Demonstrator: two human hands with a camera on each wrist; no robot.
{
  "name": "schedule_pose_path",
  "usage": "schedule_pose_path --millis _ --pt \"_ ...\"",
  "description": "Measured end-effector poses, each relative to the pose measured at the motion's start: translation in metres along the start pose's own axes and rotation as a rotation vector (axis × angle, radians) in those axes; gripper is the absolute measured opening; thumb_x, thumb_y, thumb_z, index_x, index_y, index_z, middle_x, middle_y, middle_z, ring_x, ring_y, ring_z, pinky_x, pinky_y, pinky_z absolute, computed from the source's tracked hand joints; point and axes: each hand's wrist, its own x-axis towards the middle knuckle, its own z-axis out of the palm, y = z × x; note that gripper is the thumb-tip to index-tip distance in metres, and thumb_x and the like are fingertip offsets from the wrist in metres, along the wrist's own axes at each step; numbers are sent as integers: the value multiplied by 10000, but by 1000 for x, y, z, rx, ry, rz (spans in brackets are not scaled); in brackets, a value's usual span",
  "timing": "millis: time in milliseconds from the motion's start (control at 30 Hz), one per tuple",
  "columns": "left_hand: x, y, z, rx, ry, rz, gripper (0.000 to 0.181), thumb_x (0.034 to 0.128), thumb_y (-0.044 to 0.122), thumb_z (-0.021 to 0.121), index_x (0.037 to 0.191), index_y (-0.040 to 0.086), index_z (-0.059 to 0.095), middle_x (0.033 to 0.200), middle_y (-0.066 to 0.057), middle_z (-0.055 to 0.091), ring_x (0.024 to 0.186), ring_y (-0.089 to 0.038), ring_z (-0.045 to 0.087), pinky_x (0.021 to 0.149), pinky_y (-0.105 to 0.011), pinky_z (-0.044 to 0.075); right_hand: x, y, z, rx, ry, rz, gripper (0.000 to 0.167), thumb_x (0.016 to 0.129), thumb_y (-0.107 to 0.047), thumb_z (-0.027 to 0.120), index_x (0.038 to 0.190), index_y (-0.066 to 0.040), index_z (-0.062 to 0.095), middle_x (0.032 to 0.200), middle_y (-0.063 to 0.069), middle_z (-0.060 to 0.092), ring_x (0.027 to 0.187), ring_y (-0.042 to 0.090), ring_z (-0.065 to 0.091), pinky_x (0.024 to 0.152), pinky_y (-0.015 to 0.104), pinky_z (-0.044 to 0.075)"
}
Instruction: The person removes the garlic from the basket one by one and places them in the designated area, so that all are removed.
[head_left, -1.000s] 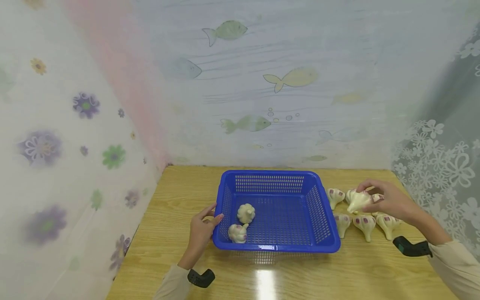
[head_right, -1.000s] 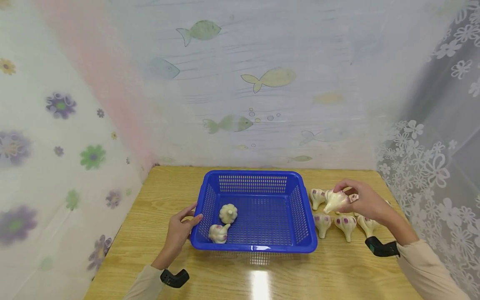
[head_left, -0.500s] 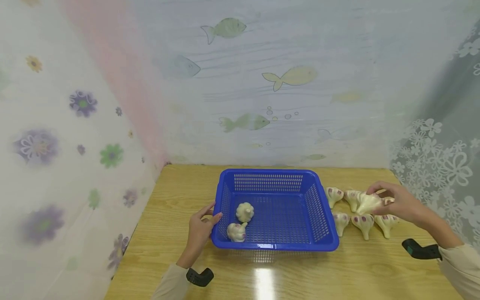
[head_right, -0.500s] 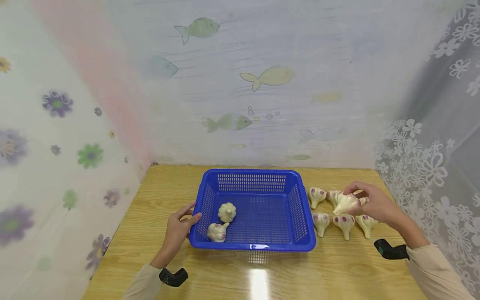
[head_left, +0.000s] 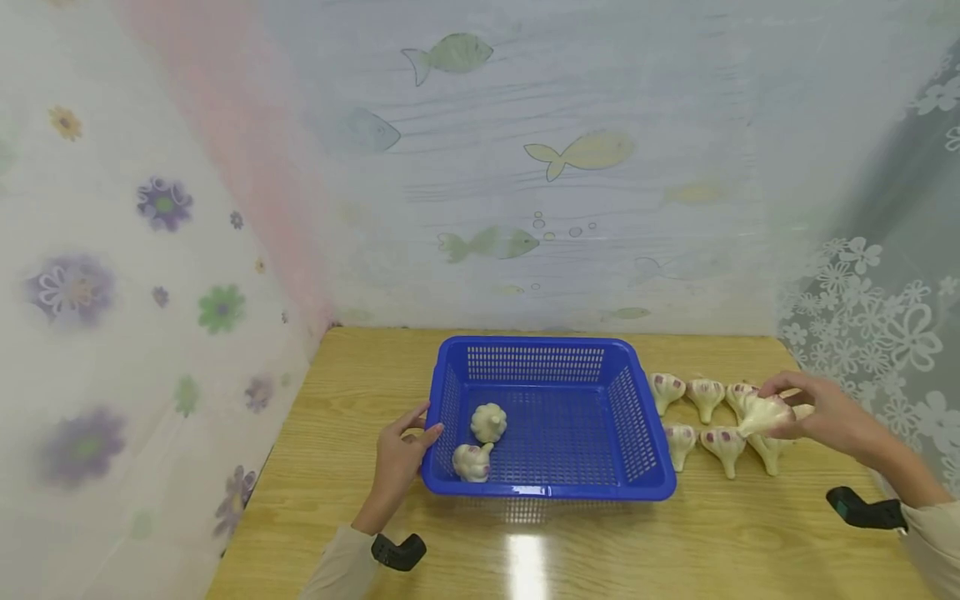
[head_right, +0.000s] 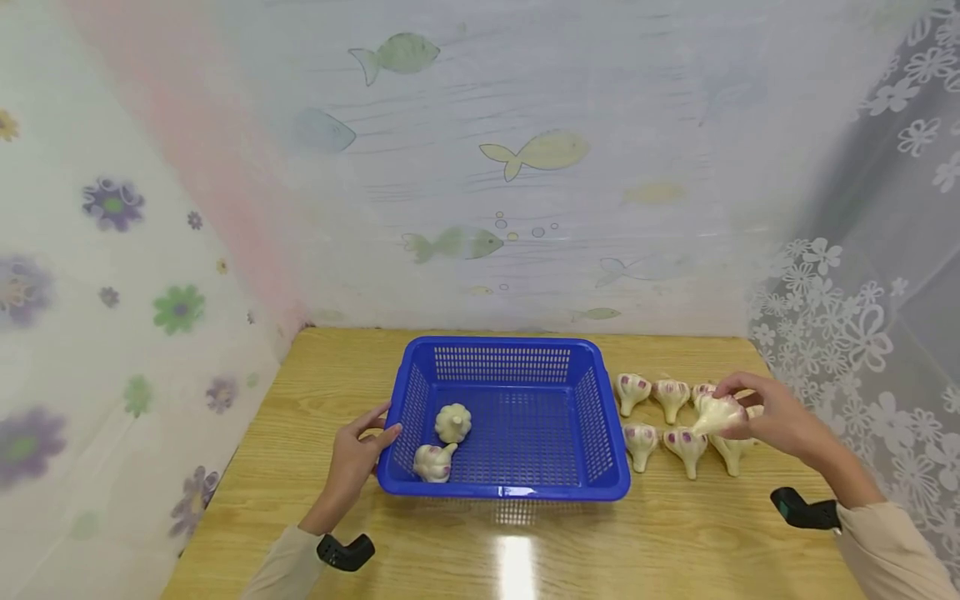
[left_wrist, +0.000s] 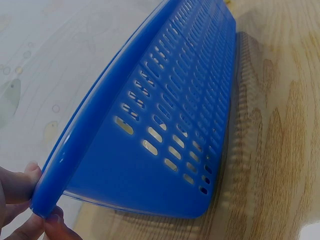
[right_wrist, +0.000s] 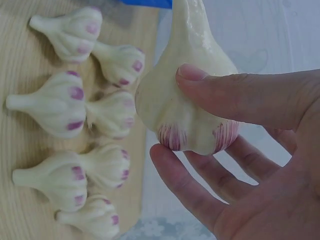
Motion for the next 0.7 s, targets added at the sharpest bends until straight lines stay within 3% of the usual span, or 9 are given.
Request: schedule_pose_path --millis 100,267,400,533,700 --pt "0 -1 0 -1 5 4 483 841 165 730 1297 94 588 1003 -137 603 482 -94 470 394 -217 409 -3 7 0 -13 5 15 453 703 -75 810 1085 1 579 1144 174 499 879 1 502 617 292 510" --pt "0 -3 -1 3 7 2 471 846 154 724 1297 120 592 997 -112 605 490 -107 471 403 -217 412 -7 18 0 -24 -6 67 480 719 -89 805 1109 40 557 1152 248 495 930 278 564 613 317 510" --pt "0 -3 0 -3 2 0 479 845 152 724 1304 133 588 998 -112 599 486 -103 464 404 -214 409 -11 26 0 -16 -19 126 527 722 -104 806 1131 77 528 1173 316 478 958 460 523 630 380 513" --pt "0 -2 -1 -9 4 7 483 844 155 726 1304 112 585 992 -122 597 477 -97 458 394 -214 403 -15 35 -2 -23 -18 160 559 729 -93 796 1159 115 506 1178 346 463 941 445 523 628 394 510" --pt "0 -1 -1 -12 6 6 489 838 167 733 1299 94 587 1004 -146 599 471 -78 451 388 -212 395 -19 47 -2 -39 11 167 519 728 -48 781 1134 126 509 1122 320 493 841 248 551 593 338 502"
